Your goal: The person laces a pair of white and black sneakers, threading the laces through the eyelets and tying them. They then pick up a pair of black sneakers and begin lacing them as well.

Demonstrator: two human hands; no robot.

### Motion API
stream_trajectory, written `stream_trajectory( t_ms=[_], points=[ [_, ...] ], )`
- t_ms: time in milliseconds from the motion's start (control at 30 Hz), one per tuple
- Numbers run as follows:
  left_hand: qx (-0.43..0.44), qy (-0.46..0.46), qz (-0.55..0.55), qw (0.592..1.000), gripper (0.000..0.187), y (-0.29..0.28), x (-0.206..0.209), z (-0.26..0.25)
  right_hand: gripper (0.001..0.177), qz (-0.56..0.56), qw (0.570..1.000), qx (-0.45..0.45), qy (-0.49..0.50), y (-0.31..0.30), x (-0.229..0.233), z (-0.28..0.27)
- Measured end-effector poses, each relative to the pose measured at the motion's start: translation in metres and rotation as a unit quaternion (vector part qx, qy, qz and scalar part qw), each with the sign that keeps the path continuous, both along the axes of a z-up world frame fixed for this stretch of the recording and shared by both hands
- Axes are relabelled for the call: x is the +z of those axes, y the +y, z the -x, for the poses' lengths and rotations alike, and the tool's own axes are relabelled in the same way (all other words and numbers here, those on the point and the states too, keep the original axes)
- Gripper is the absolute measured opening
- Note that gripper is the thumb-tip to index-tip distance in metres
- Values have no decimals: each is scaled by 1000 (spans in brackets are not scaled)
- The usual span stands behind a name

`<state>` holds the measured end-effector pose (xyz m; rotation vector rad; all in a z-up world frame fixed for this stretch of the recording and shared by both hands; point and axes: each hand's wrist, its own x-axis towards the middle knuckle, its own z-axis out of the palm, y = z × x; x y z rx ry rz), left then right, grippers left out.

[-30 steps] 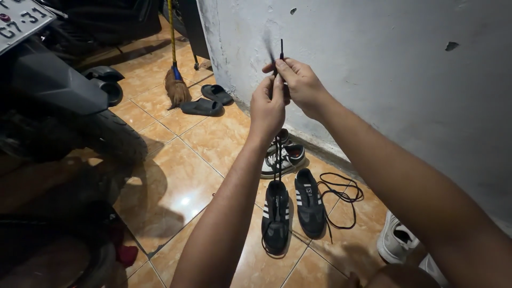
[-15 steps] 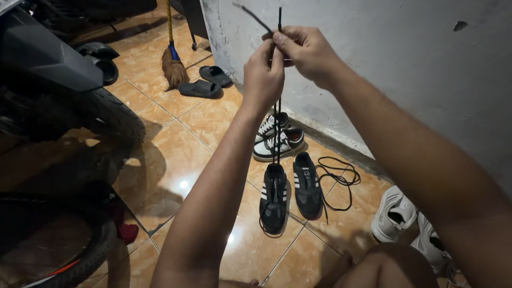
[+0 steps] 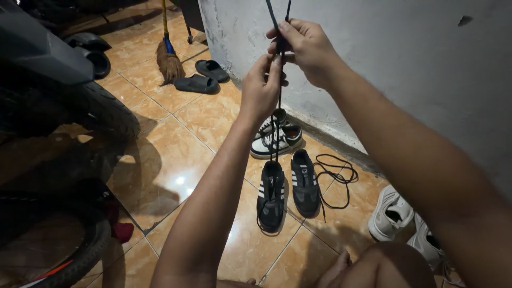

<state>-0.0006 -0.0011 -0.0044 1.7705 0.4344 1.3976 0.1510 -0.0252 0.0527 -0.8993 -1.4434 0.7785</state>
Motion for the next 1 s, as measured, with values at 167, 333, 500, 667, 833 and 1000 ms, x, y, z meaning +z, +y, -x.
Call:
stream_trajectory(
  t_ms=[167, 333, 500, 667, 833, 1000],
  points=[
    [-15, -46, -7, 999, 24, -4, 12, -3, 28, -19, 999, -31, 1, -1, 6, 6],
    [26, 19, -22, 999, 23, -7, 16, -1, 28, -44, 998, -42, -6, 0, 13, 3],
    [16, -12, -3, 1000, 24, -12, 24, -1, 29, -52, 998, -35, -30, -3, 17, 6],
    [6, -25, -44, 999, 25, -2, 24, -7, 31, -24, 999, -31, -8, -9, 24, 8],
    [0, 21, -13, 1000, 26, 0, 17, -3, 32, -16, 998, -49, -25, -6, 22, 3],
    [-2, 36, 11, 999, 27, 3, 14, -1, 31, -31, 997, -34, -60, -1, 16, 1]
  ],
)
